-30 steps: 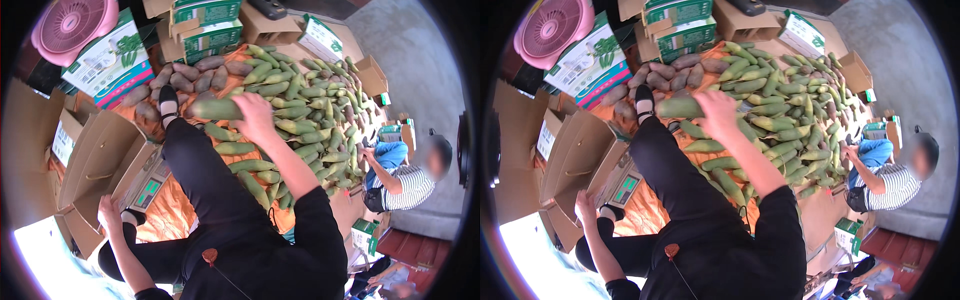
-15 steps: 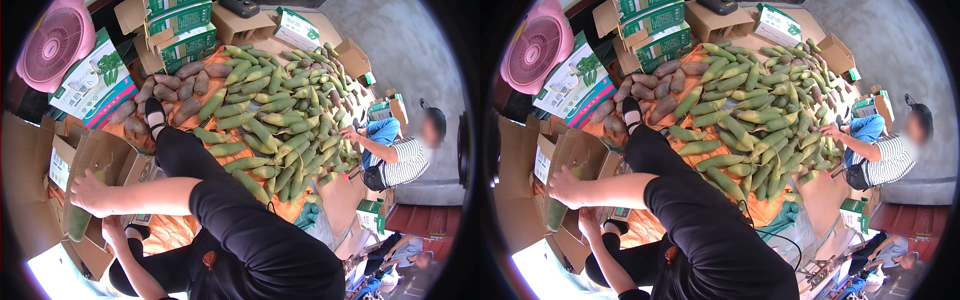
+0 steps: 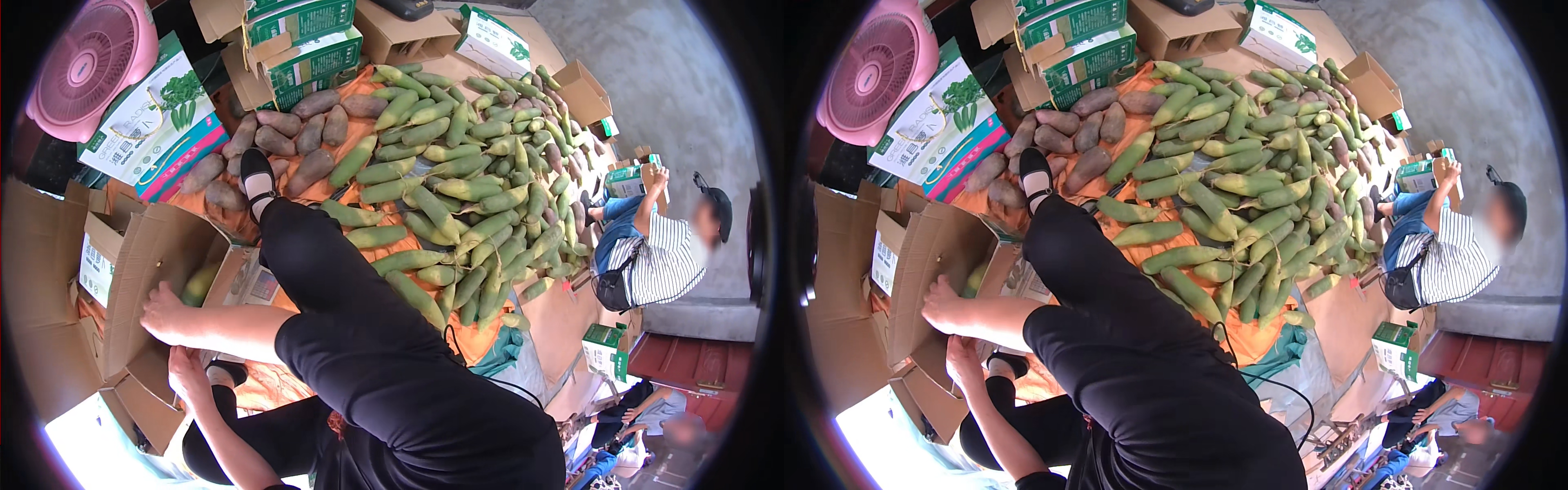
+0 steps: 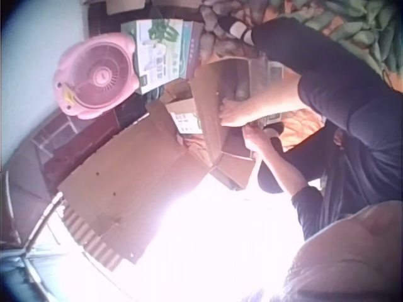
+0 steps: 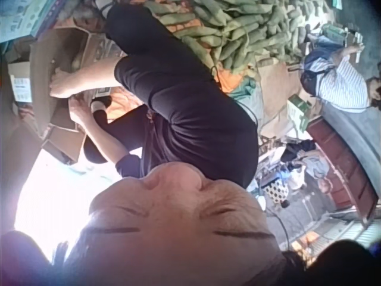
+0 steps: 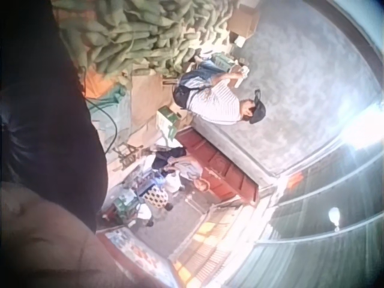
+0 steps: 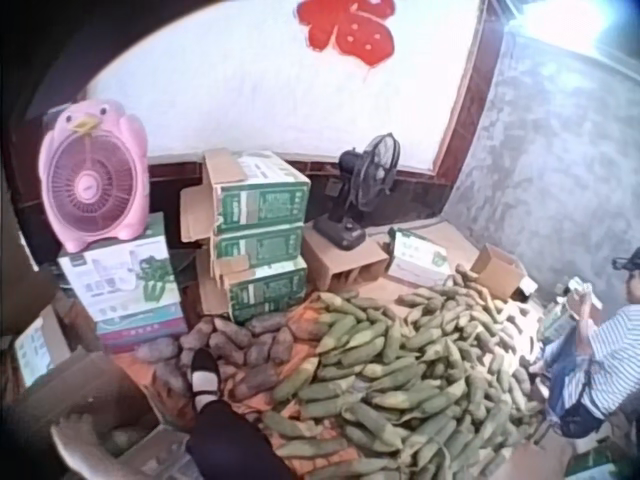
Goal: Sort and pack large green vegetables into cardboard boxes.
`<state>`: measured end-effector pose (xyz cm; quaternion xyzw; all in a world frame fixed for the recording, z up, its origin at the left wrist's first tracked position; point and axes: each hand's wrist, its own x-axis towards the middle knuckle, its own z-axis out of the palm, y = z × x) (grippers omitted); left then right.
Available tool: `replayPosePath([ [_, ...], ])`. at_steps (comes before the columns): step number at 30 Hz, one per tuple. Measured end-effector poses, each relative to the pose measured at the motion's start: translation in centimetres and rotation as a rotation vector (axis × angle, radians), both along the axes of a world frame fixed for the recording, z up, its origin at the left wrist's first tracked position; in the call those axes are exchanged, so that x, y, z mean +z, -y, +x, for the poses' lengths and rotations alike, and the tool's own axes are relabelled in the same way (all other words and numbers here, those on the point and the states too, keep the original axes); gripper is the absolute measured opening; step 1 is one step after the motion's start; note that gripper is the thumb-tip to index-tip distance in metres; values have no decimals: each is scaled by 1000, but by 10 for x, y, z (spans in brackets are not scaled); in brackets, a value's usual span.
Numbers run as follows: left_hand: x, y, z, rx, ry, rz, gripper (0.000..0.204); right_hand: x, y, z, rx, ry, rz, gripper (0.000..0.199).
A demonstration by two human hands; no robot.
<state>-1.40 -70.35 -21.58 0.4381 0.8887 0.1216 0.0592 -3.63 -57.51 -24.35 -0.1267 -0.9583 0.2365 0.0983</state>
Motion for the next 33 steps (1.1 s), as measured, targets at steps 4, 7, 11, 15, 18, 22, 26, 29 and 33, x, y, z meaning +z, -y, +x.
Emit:
replayPosePath([
  [4,10,1,-1,101,113,51,17,81,-22,15,146,-49,-27,9],
  [7,6,3,-4,58,16,-59,14,149,-83,72,151,-84,-83,17],
  [11,9,3,-4,19,-28,-33,12,147,-169,155,-100,-476,-343,31],
  [15,7,2,-4,16,-36,-31,12,47,-253,252,-558,-352,-411,33],
  [18,4,0,-4,18,-40,-63,12,-43,-282,356,-796,123,-165,23],
  [22,5,-2,-4,43,-41,-44,13,-144,-270,475,-1117,325,-211,29],
  [26,5,2,-5,71,-4,-40,13,-162,-247,519,-1336,447,-271,34],
  [29,4,-2,-4,67,-12,-36,13,-164,-248,528,-1403,554,-312,39],
  [33,5,0,-5,56,20,-20,12,-164,-256,520,-1395,613,-225,50],
])
